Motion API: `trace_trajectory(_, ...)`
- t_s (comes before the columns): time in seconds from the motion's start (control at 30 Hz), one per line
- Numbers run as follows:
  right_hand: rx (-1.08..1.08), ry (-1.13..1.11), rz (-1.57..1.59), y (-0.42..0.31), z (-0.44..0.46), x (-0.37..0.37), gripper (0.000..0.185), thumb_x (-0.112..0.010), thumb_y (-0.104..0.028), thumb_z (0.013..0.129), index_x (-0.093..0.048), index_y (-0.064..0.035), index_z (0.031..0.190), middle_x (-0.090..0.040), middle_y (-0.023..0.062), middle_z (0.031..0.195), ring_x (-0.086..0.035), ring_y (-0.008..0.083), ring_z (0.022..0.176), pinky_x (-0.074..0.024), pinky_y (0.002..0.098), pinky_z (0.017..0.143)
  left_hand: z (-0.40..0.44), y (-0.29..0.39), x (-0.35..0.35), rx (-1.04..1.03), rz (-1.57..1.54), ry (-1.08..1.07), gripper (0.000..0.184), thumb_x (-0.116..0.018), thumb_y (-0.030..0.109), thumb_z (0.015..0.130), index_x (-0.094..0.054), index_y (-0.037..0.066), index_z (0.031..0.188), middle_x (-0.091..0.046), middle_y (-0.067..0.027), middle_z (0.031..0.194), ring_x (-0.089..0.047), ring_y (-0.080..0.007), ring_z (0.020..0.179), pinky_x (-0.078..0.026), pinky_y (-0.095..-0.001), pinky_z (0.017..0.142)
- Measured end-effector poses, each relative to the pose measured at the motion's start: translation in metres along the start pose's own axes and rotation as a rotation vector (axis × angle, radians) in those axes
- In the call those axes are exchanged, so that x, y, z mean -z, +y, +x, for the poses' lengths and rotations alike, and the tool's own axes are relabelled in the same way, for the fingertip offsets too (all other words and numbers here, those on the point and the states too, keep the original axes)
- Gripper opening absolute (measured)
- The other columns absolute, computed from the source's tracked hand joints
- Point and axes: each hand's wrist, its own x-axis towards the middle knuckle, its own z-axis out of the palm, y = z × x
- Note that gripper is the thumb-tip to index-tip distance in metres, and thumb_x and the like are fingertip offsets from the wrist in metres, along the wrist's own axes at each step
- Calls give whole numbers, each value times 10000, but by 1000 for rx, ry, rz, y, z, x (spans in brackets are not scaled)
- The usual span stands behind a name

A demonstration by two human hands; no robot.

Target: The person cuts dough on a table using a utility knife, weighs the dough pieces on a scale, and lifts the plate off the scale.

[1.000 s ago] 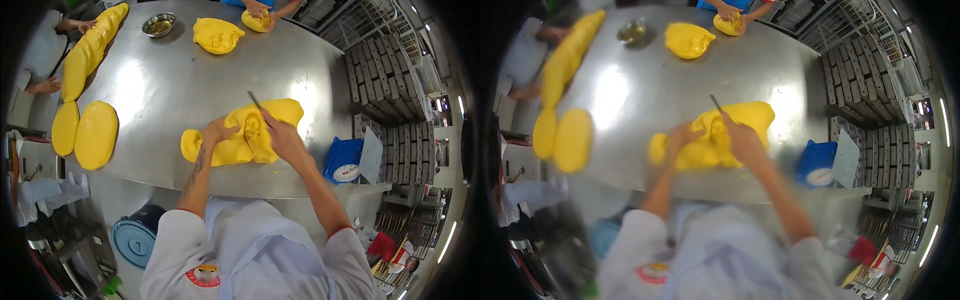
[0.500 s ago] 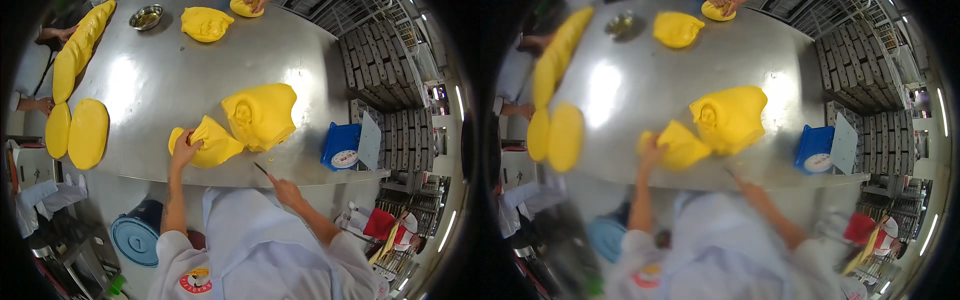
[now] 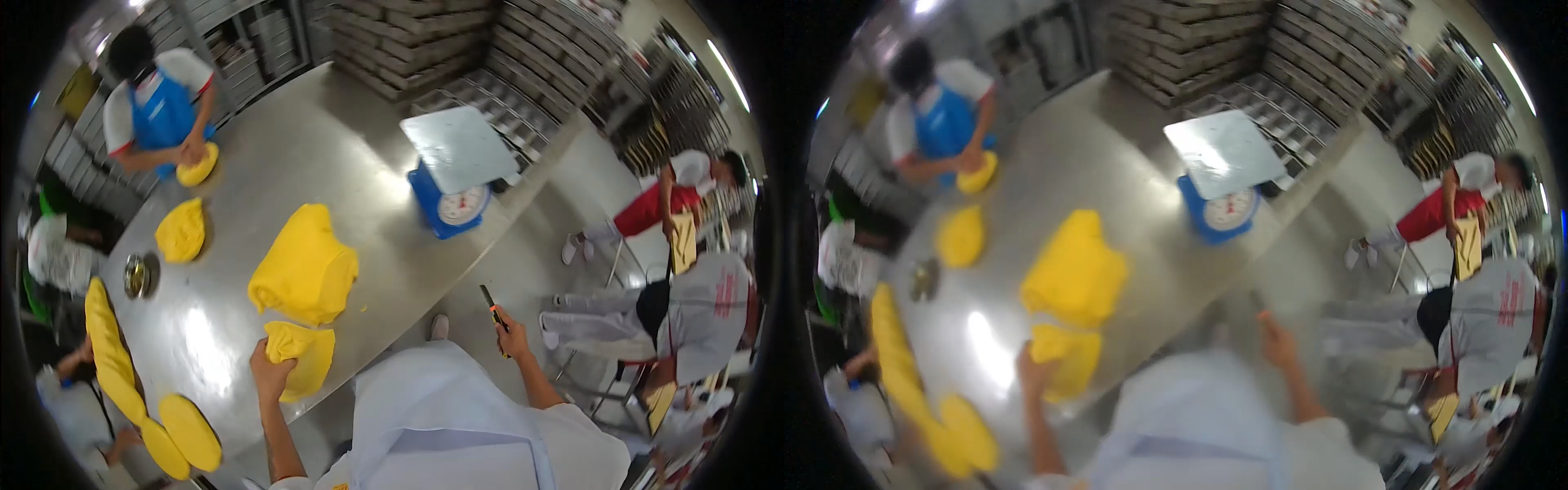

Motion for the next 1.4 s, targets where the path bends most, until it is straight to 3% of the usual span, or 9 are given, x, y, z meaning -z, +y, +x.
trace_trajectory(0.23, -52, 149, 74, 111, -27, 1, 516, -518, -42, 997, -469, -148, 1499, -516, 8, 694, -546, 115, 454, -465, 300, 413, 45, 239, -51, -461, -129, 46, 615, -729, 4, 623, -601, -27, 1224, -673, -112, 1109, -666, -220, 1004, -536, -337, 884)
trace_trajectory(0.53, -236, 368, 314, 219, -52, 6, 526, -508, -24, 995, -452, -140, 1505, -513, 30, 712, -532, 132, 432, -474, 320, 387, 197, 443, -220, -525, -509, -660, 443, -708, 25, 734, -630, -38, 1166, -679, -99, 1056, -676, -185, 897, -555, -309, 805)
trace_trajectory(0.67, -562, 431, 722, 202, -82, 50, 524, -495, -32, 1005, -430, -139, 1514, -505, 37, 709, -525, 143, 422, -472, 324, 369, 265, 445, -301, -380, -422, -779, 386, -715, 55, 758, -656, -35, 1129, -691, -89, 1005, -676, -174, 864, -552, -297, 763)
trace_trajectory(0.83, -398, 475, 261, 336, -137, 12, 533, -484, -51, 1018, -394, -158, 1533, -507, 47, 708, -512, 147, 415, -466, 328, 362, 281, 451, -337, -340, -32, -641, 378, -727, 173, 784, -674, -6, 1114, -699, -76, 959, -673, -167, 833, -548, -312, 748)
trace_trajectory(0.93, -367, 483, 269, 359, -155, 12, 552, -482, -54, 1021, -365, -175, 1547, -511, 50, 712, -514, 149, 425, -471, 332, 368, 350, 419, -357, -557, 393, -324, 667, -772, 297, 768, -573, -18, 1321, -631, -148, 1251, -633, -237, 1098, -511, -335, 931)
trace_trajectory(1.07, -319, 450, 324, 401, -145, -4, 572, -488, -66, 1025, -333, -194, 1561, -517, 52, 722, -529, 153, 451, -481, 335, 385, 284, 434, -337, -846, 556, -56, 834, -796, 289, 790, -427, 0, 1479, -453, -183, 1510, -451, -266, 1390, -404, -380, 1109)
trace_trajectory(1.17, -370, 430, 385, 401, -129, 0, 575, -493, -74, 1027, -326, -203, 1562, -521, 54, 728, -538, 159, 464, -487, 338, 394, 247, 421, -315, -867, -254, -273, 766, -765, 229, 843, -416, 38, 1497, -406, -169, 1549, -401, -255, 1428, -388, -410, 1124)
trace_trajectory(1.23, -385, 409, 390, 397, -118, 2, 570, -496, -78, 1028, -334, -208, 1559, -523, 55, 729, -539, 162, 465, -490, 340, 397, 214, 389, -288, -930, -394, -123, 627, -705, 179, 900, -471, 43, 1465, -498, -147, 1476, -479, -250, 1363, -428, -400, 1087)
trace_trajectory(1.4, -433, 307, 371, 418, -91, -8, 563, -508, -85, 1025, -358, -227, 1549, -523, 56, 729, -541, 167, 461, -492, 345, 399, 122, 233, -215, -392, -418, 57, 405, -644, 232, 976, -599, 4, 1308, -650, -106, 1188, -635, -218, 1106, -509, -345, 962)
